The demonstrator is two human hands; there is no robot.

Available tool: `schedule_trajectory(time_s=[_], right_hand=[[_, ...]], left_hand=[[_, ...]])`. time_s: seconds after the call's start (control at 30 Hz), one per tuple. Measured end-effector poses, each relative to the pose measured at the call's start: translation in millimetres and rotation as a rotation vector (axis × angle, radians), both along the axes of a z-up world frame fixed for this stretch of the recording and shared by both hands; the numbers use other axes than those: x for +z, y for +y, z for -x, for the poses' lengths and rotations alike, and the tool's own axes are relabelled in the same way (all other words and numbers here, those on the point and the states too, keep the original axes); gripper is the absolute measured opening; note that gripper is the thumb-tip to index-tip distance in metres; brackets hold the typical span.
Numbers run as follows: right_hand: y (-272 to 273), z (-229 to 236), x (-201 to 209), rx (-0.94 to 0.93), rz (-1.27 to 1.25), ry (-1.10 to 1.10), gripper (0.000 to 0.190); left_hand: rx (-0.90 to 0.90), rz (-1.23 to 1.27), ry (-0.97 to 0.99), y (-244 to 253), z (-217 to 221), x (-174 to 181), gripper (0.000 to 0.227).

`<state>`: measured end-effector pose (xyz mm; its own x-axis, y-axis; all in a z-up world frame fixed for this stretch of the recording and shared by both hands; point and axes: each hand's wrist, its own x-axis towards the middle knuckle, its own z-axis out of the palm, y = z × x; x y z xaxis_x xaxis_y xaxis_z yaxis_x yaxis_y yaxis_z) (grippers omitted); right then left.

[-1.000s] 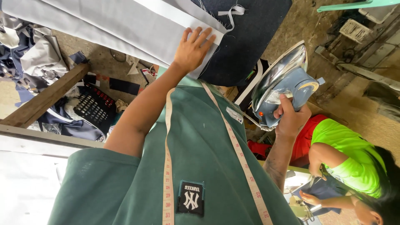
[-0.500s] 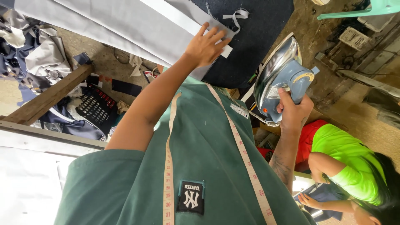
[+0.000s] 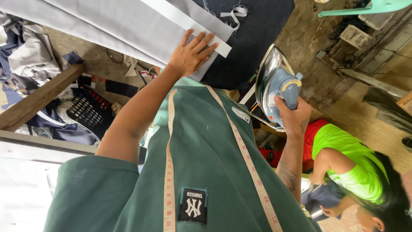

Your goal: The person cuts a strip of white fabric using shears, then moves to an ironing board. They place the white strip onto a larger piece of gray fabric and use an iron to press the seam flat.

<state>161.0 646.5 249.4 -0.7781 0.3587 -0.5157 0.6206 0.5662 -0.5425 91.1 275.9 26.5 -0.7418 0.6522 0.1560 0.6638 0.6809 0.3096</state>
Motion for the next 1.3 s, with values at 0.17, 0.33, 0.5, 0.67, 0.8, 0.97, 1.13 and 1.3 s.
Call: schedule_trajectory(time_s=[0.17,0.33,0.5,0.67,0.8,0.97,1.13,1.3], right_hand=[[8,7,-12,0.237,-0.173,-0.054,0.059],[6,15,-26,0.268,-0.104,-0.095,0.035],[-7,26,-26,0.311,-0.161,-0.193,0.038],[-27,35,-22,0.322,-0.152,-0.268,0.043],[-40,43,-15,0.341,-0.095,-0.254,0.047],[-33,42,-31,0.360,-0.053,-0.183,0.051],[-28,42,-48,0.413,0.180,-0.012,0.057],[-33,43,-54,0.372,0.186,-0.036,0.058]], left_hand=[[0.016,-0.063,-0.227,-3,2,3,0.055],[0.099,-0.063,0.067,-1,18,-9,0.042],[0.153,-0.195,0.025,2,39,-2,0.045],[0.189,-0.266,-0.001,6,45,-9,0.036],[0.133,-0.261,0.088,-1,43,-12,0.046],[0.109,-0.283,0.077,-2,38,-16,0.045],[0.103,-0.287,0.069,-3,35,-22,0.043],[0.103,-0.259,0.088,-3,31,-28,0.044]])
